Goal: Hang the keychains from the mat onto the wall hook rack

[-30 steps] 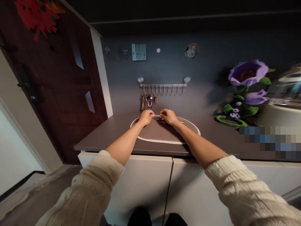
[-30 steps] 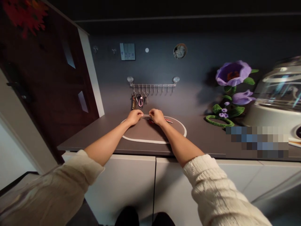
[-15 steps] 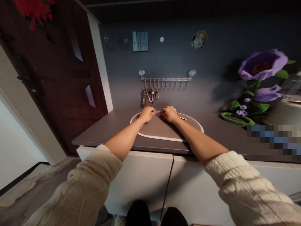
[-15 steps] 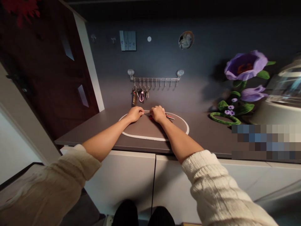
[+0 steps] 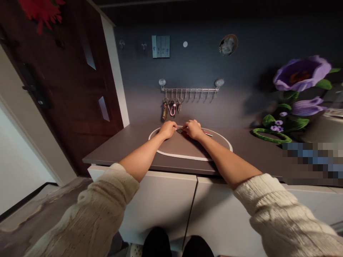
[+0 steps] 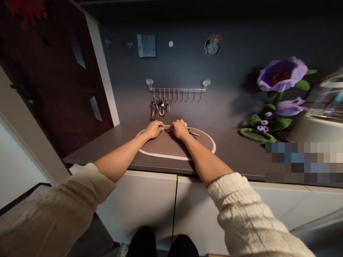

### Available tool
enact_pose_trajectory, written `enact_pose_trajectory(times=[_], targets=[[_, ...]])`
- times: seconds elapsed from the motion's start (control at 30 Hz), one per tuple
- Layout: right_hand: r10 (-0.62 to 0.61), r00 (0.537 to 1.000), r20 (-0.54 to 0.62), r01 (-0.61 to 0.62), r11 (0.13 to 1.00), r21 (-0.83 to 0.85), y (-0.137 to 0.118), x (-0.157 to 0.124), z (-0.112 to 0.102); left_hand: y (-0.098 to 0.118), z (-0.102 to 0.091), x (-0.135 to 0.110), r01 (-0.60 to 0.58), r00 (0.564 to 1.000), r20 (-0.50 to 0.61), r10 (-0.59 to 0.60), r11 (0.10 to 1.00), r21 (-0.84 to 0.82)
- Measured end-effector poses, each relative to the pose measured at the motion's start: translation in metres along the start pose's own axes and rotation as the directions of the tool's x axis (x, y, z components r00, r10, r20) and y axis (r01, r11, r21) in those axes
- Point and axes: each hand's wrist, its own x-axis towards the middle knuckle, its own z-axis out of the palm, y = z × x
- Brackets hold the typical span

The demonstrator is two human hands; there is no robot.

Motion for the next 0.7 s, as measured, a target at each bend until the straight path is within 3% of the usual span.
enact_pose_trajectory(times=[0.43, 0.6, 0.7], targets=[[-0.008, 0.998, -0.068, 0.030, 0.942, 0.333, -0.0033, 0.0019, -0.0092, 0.0081, -0.0058, 0.0000, -0.086, 0.994, -0.088, 0.069, 0.972, -0.216], [0.023, 0.993, -0.114, 0.039, 0.858, 0.513, -0.0016, 0.0045, -0.0063, 0.0063, -0.0028, 0.0027, -0.077, 0.992, -0.124, 0.036, 0.935, -0.346], [0.046, 0.991, -0.124, 0.047, 0.752, 0.658, -0.0010, 0.0075, -0.0022, 0.0066, -0.0024, 0.0040, -0.059, 0.991, -0.135, 0.004, 0.911, -0.408]])
